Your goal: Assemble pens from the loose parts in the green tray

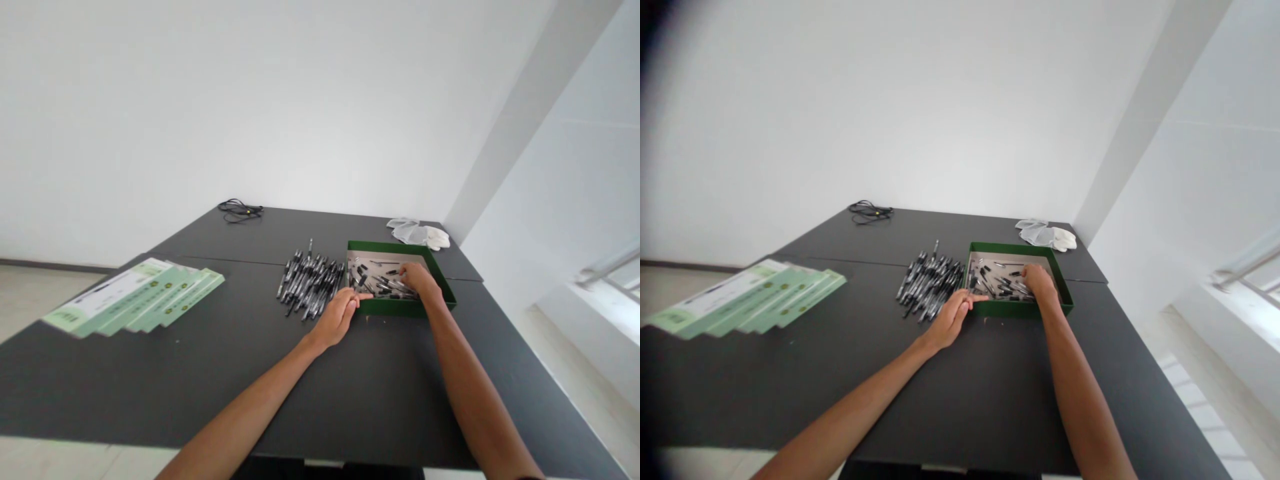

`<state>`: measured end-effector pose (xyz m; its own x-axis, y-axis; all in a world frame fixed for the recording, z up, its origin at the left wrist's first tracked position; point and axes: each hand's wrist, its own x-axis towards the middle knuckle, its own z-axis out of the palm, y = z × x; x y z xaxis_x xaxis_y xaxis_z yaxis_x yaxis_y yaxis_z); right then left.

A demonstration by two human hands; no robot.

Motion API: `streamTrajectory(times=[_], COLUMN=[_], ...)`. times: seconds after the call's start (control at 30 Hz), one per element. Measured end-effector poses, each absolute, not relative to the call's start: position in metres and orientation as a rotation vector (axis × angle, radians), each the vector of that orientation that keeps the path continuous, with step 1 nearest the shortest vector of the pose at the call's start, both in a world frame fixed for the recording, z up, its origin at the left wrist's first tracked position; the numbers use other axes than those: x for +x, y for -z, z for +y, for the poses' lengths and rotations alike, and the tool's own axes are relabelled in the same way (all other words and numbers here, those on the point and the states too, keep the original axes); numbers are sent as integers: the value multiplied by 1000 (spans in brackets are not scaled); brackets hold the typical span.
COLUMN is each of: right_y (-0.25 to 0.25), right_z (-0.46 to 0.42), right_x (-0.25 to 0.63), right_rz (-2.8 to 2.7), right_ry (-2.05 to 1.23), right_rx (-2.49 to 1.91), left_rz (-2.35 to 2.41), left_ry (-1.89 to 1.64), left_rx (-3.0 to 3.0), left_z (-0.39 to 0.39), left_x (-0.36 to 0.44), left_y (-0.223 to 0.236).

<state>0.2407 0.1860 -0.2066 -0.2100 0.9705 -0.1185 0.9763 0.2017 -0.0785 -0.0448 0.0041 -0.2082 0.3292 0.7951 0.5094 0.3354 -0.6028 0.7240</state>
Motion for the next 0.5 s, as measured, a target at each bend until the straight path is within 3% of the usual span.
streamTrajectory(times=[0.5], right_y=[180], right_z=[180], right_x=[210], right_rz=[2415], right_ry=[80], right_rx=[1853], left_rz=[993], left_ry=[-1255], left_rx=[2131], left_z=[3], left_x=[-45], left_y=[208])
